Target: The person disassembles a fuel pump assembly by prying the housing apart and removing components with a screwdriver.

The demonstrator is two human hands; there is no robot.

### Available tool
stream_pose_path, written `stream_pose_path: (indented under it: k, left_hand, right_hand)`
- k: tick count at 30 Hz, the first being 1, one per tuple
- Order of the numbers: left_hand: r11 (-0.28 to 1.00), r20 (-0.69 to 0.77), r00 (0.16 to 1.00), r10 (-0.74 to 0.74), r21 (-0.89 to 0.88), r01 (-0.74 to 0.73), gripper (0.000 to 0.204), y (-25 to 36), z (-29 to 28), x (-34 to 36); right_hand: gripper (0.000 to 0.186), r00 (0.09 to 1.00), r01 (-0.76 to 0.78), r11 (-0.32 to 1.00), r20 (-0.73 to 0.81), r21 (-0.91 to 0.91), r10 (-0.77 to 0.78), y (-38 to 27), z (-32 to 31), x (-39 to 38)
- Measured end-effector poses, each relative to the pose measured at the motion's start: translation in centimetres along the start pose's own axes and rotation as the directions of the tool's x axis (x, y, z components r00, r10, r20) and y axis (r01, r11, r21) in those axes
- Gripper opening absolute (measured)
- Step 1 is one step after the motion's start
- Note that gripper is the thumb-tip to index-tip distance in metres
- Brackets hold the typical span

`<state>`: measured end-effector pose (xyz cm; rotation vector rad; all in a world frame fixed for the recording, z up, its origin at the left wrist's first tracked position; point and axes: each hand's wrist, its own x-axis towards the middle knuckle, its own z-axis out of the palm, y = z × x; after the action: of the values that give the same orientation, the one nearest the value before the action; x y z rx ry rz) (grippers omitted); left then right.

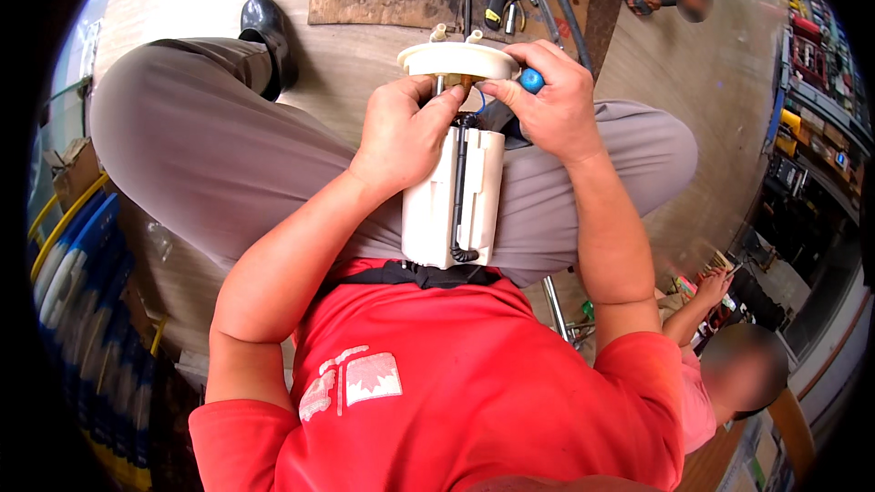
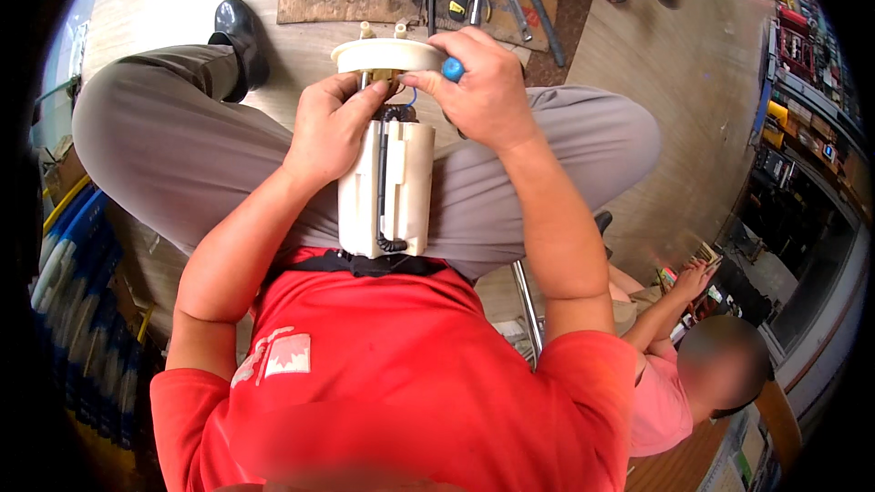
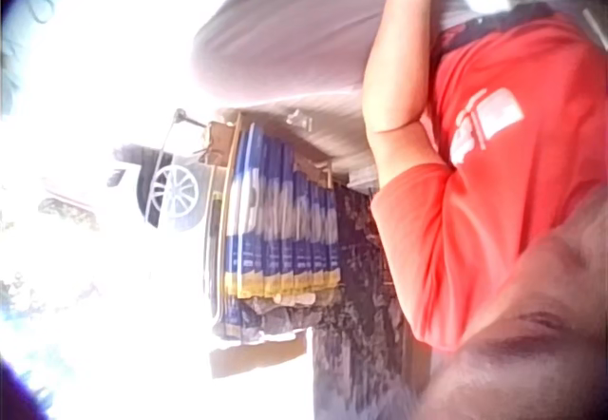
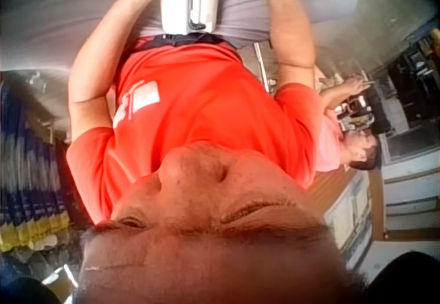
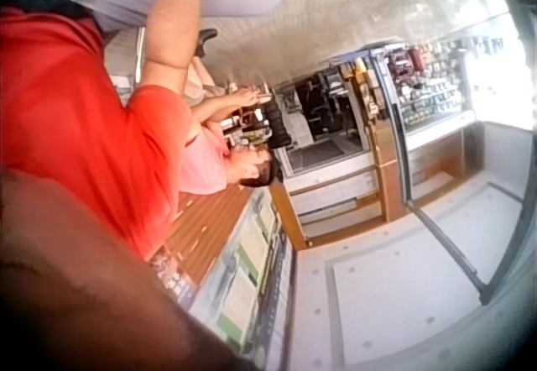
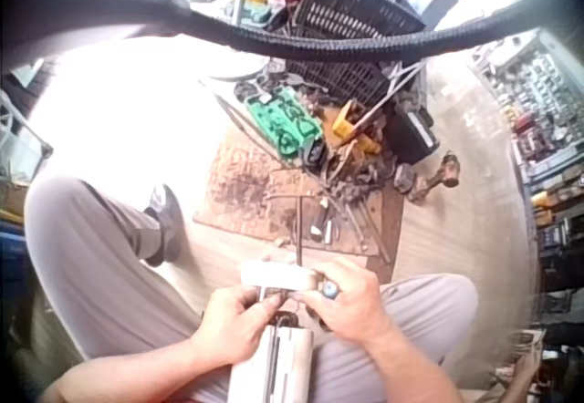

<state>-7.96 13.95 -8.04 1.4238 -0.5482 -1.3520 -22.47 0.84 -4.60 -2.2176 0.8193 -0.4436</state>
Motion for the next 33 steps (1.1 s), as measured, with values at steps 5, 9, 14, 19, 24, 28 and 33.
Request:
stream_pose_path:
  k: [5,9,14,19,24,28,33]
  left_hand:
    - [0.998,-0.066,0.995,-0.070,-0.011,0.069,0.027,-0.6,-0.5,-0.8]
    - [0.880,-0.089,0.930,-0.356,-0.367,0.302,0.029,-0.9,-2.3,0.0]
    - [0.786,-0.044,0.910,-0.413,-0.522,0.332,0.023,-0.7,-1.6,-0.2]
    - [0.773,-0.005,0.914,-0.406,-0.535,0.341,0.025,-0.6,-1.4,0.0]
    - [0.787,0.006,0.920,-0.391,-0.516,0.338,0.029,-1.1,-0.5,0.1]
    - [0.813,-0.007,0.929,-0.370,-0.487,0.320,0.034,-1.1,0.4,-0.1]
    - [0.801,0.085,0.936,-0.341,-0.496,0.337,0.036,-0.8,0.6,0.0]
  right_hand:
    - [0.031,0.999,0.039,0.996,0.009,0.079,-0.039,0.2,-1.4,0.8]
    - [0.027,0.961,0.073,0.787,-0.254,0.613,0.109,0.7,-4.0,0.9]
    - [0.040,0.955,0.284,0.337,-0.295,0.897,-0.020,-0.3,-5.6,0.9]
    - [0.049,0.960,0.274,0.259,-0.249,0.926,-0.127,-2.2,-4.7,0.8]
    - [0.051,0.957,0.282,0.345,-0.239,0.895,-0.164,-3.1,-3.6,0.5]
    - [0.042,0.954,0.289,0.371,-0.235,0.882,-0.184,-3.4,-3.3,0.6]
    - [0.033,0.951,0.294,0.399,-0.224,0.869,-0.212,-3.2,-2.7,1.1]
